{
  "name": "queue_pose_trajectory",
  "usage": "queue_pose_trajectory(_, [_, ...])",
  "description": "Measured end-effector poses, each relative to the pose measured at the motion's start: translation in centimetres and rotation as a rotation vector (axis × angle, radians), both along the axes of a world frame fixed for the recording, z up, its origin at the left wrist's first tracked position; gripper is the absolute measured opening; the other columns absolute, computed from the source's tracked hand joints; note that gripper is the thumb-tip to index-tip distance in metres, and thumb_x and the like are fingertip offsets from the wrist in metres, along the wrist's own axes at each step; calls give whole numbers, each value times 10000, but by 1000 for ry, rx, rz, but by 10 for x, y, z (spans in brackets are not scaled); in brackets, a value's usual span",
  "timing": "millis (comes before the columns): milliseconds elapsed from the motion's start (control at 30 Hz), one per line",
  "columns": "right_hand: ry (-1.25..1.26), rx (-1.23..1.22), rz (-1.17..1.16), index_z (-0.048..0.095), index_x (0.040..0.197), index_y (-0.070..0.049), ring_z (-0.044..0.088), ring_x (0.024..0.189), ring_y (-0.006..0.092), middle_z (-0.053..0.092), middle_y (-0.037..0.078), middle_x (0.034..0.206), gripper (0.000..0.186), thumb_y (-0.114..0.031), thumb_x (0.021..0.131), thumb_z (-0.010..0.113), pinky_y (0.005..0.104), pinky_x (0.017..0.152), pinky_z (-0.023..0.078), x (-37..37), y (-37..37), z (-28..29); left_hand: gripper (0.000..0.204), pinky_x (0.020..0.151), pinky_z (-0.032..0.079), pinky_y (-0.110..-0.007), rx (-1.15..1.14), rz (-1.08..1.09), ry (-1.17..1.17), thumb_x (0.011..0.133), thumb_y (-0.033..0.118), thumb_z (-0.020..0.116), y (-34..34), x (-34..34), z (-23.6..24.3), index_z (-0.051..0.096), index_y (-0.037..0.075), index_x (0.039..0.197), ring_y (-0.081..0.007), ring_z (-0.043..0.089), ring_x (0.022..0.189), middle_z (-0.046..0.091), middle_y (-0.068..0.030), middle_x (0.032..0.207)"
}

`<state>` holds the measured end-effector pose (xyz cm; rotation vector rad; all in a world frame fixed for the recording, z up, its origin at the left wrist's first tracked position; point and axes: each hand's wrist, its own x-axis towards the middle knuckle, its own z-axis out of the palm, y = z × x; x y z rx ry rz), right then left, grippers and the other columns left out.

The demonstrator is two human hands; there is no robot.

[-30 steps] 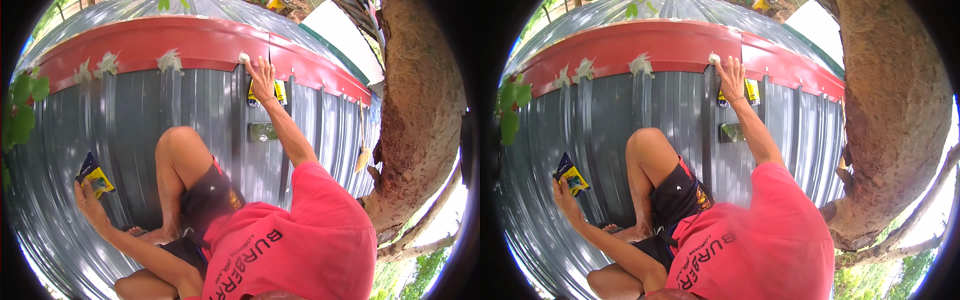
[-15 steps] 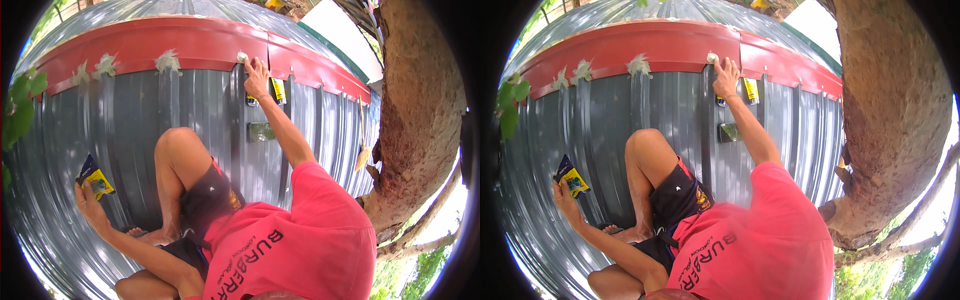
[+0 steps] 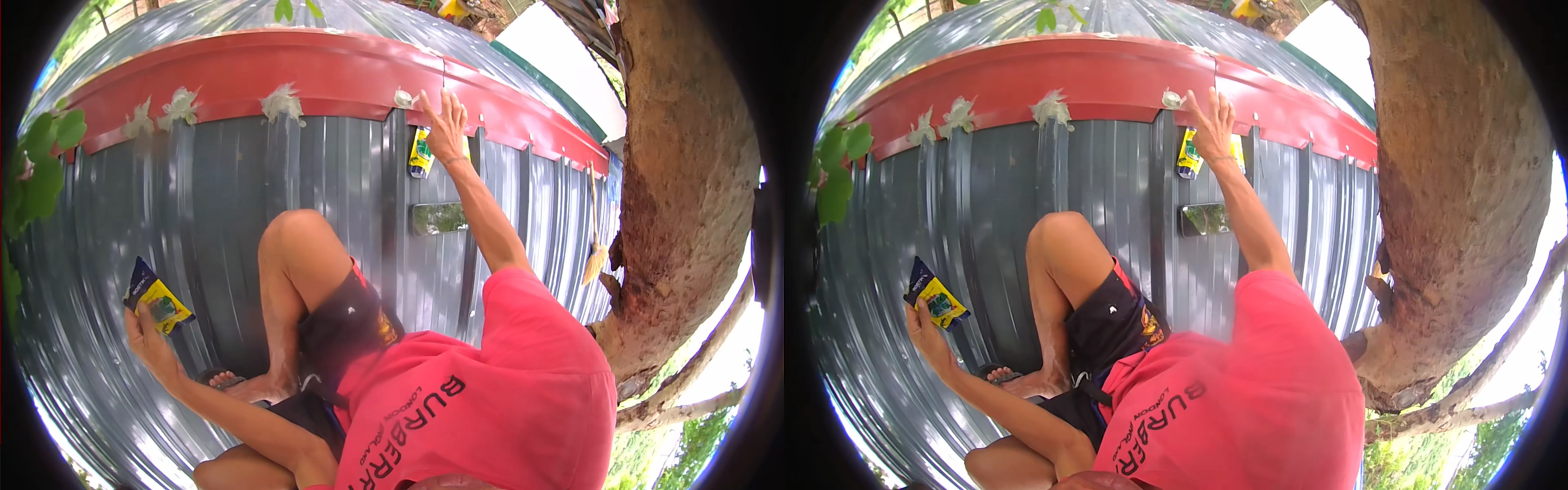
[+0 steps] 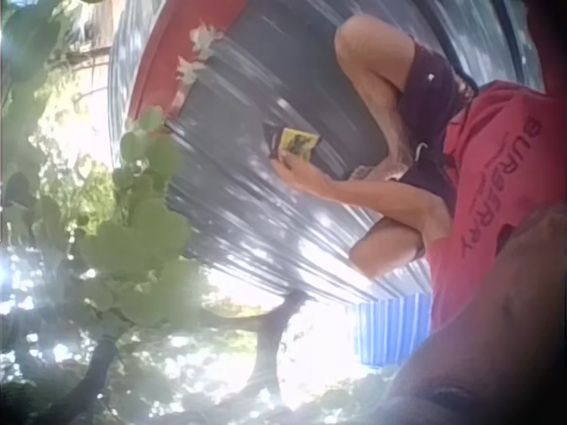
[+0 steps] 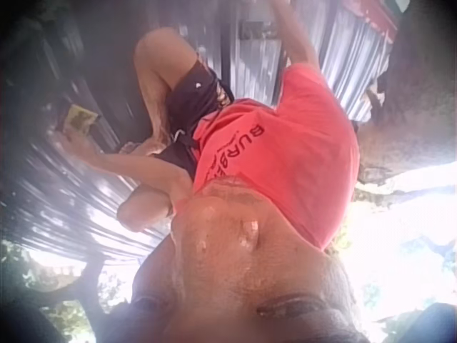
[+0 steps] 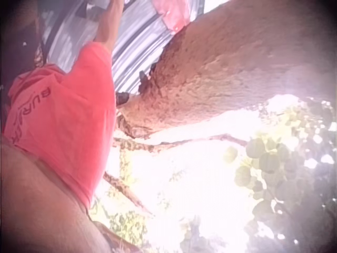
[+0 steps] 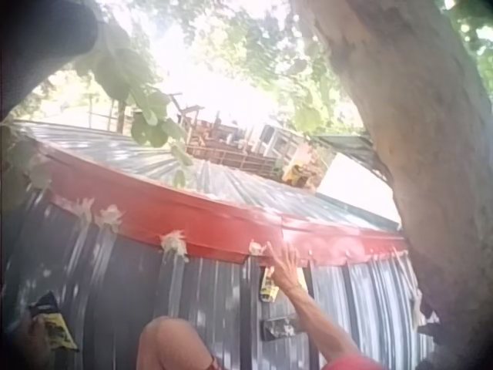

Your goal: The person applies sealant from a small pouch along the seam where a red flashing meets a grey corrugated roof, using their fingers to spread and smooth the material at various points.

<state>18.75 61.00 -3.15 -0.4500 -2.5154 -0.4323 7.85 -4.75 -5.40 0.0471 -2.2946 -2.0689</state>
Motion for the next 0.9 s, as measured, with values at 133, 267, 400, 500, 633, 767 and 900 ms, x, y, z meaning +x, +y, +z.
queue_pose_trajectory(133, [31, -87, 41, 530, 1465, -259, 296, 1440, 438, 369, 209, 1539, 796, 45, 731, 586, 572, 1166, 232, -5, -21, 8, 310, 894, 442, -268, -26, 15, -22, 1069, 251, 556, -1, 0, 4, 639, 53, 1293, -75, 583, 977, 681, -20, 1073])
queue_pose_trajectory(267, [7, -86, 79, 566, 1428, -253, 293, 1443, 432, 372, 206, 1537, 761, 41, 726, 587, 564, 1167, 233, -7, -32, -8, 311, 890, 445, -266, -6, -12, -8, 1066, 250, 563, 4, -1, 1, 641, 50, 1290, -72, 583, 979, 684, -16, 1077])
queue_pose_trajectory(400, [-39, -110, 49, 526, 1466, -264, 281, 1456, 424, 359, 205, 1552, 779, 28, 745, 585, 563, 1182, 213, -16, -46, -19, 313, 886, 450, -269, 2, -18, 8, 1065, 258, 565, 3, 0, 2, 645, 49, 1284, -74, 592, 971, 688, -18, 1073])
queue_pose_trajectory(500, [-55, -72, 54, 478, 1505, -284, 280, 1464, 423, 334, 219, 1577, 822, 30, 752, 578, 574, 1180, 208, -18, -43, -23, 317, 886, 452, -271, -14, 8, -14, 1065, 265, 563, 2, 2, 3, 646, 53, 1285, -79, 598, 969, 690, -20, 1067])
queue_pose_trajectory(633, [-91, 54, 82, 455, 1517, -317, 304, 1459, 422, 344, 210, 1574, 852, 47, 756, 579, 572, 1186, 225, -8, -29, -19, 304, 882, 450, -267, -18, 21, -16, 1062, 275, 572, 0, 3, 1, 660, 62, 1261, -72, 595, 970, 688, -6, 1059])
queue_pose_trajectory(767, [-201, 144, 52, 425, 1527, -348, 296, 1466, 409, 336, 201, 1584, 797, 12, 829, 563, 580, 1202, 212, -4, -20, -12, 263, 864, 443, -252, 3, 20, -12, 1055, 277, 593, -5, 3, 3, 687, 70, 1188, -48, 582, 961, 681, 25, 1035])
queue_pose_trajectory(900, [-201, 116, 24, 414, 1536, -333, 293, 1464, 423, 321, 207, 1593, 800, 9, 828, 563, 584, 1193, 218, -1, -18, -14, 252, 857, 444, -249, 21, 29, -10, 1056, 275, 593, -2, 1, -1, 691, 71, 1168, -43, 578, 952, 680, 26, 1027])
